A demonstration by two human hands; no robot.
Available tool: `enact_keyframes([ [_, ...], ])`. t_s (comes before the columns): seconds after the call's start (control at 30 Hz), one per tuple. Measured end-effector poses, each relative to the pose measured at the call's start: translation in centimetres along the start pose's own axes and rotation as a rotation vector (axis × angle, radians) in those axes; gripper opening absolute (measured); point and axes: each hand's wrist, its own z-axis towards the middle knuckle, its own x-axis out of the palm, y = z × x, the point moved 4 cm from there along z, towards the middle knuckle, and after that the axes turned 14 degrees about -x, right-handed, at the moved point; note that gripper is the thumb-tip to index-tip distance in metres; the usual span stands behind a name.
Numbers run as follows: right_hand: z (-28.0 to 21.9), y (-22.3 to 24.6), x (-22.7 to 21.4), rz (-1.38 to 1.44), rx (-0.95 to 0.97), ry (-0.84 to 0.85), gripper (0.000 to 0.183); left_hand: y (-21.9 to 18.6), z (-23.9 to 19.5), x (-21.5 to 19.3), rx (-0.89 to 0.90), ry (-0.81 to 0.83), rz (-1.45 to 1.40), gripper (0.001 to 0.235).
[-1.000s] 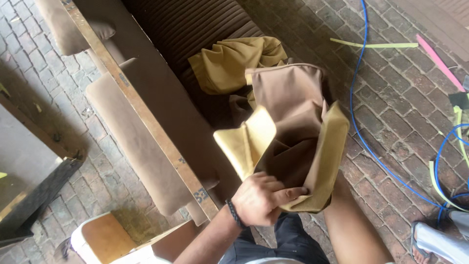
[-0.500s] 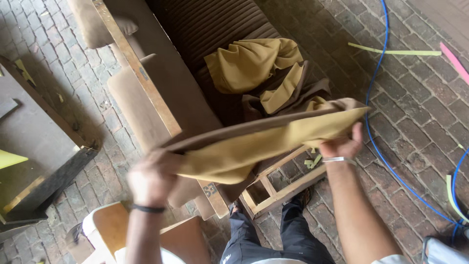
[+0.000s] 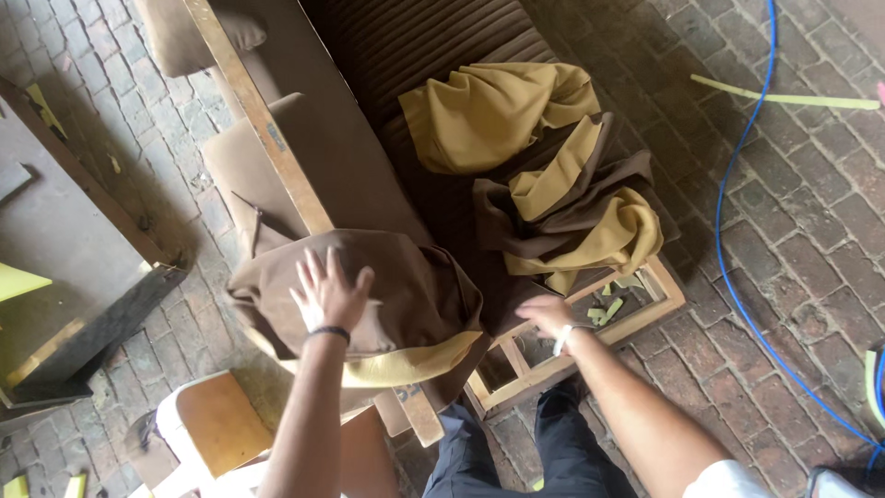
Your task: The person staples brown fabric onto a wooden chair frame using a pneumatic staple gun, trims excess fabric with scissors, and smooths the material over the frame. The person also handles foam padding and adjusts the fabric to fit the chair's contours.
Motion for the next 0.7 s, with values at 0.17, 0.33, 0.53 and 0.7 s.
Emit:
enact_keyframes([
  [0.17, 5.3, -2.0, -6.1, -0.738, -0.016, 0.064, 0.038, 1.6, -0.5, 4.3, -0.039, -0.197, -0.143, 0.1],
  [0.33, 13.3, -4.7, -8.6, -1.203, 0.017, 0.212, 0.039, 3.0, 0.0, 5.5, -0.036, -0.263, -0.145, 0.097],
  [0.53, 18.7, -7.5, -7.2, -1.199, -0.011, 0.279, 0.04, 4.0, -0.2, 6.3, 0.003, -0.31, -0.195, 0.095],
  [0.7, 9.5, -1.7, -6.6, -0.448, -0.346, 0.023, 0.066, 2.1, -0.4, 4.5, -0.017, -0.278, -0.167, 0.094],
])
